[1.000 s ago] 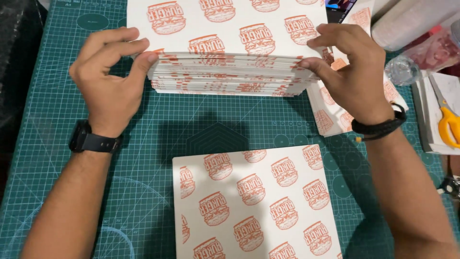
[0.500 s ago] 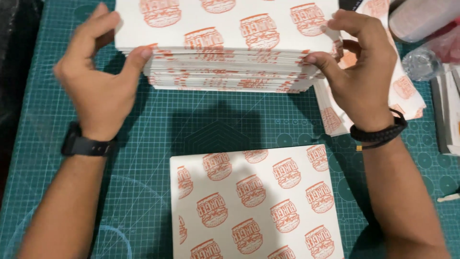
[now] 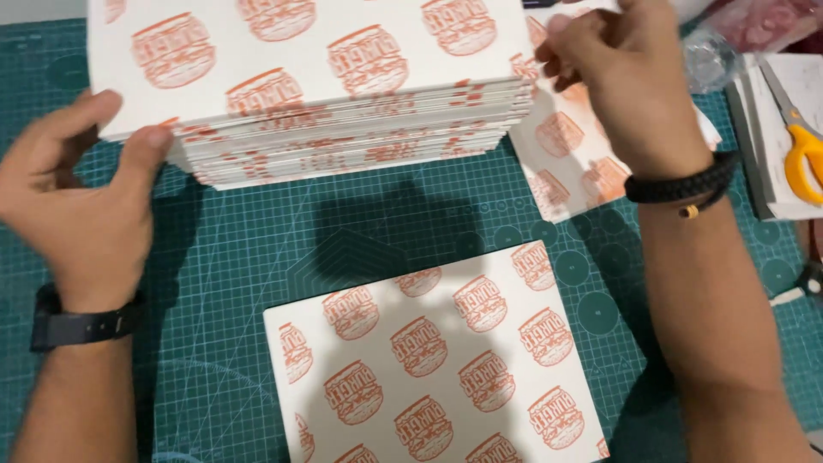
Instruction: The person is folding individual burger wrapper sheets from a large stack on a cutting mat.
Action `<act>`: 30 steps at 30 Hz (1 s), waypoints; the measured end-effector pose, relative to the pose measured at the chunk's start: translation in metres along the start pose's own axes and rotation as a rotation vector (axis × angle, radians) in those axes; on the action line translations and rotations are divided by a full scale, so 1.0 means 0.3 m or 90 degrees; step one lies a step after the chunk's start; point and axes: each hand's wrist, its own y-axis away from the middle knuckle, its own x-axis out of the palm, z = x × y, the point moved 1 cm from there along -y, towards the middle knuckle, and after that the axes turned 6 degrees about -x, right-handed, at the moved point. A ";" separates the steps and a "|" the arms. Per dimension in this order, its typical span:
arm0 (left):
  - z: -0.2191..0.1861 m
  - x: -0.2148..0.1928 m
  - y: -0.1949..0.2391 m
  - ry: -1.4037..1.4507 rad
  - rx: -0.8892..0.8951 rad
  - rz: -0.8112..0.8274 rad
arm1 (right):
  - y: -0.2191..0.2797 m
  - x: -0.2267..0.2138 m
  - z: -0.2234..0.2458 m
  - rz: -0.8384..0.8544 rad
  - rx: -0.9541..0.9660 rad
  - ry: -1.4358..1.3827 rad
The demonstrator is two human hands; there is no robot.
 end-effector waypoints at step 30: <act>0.029 0.002 0.019 0.011 -0.019 0.021 | -0.019 0.010 0.008 -0.015 0.298 -0.282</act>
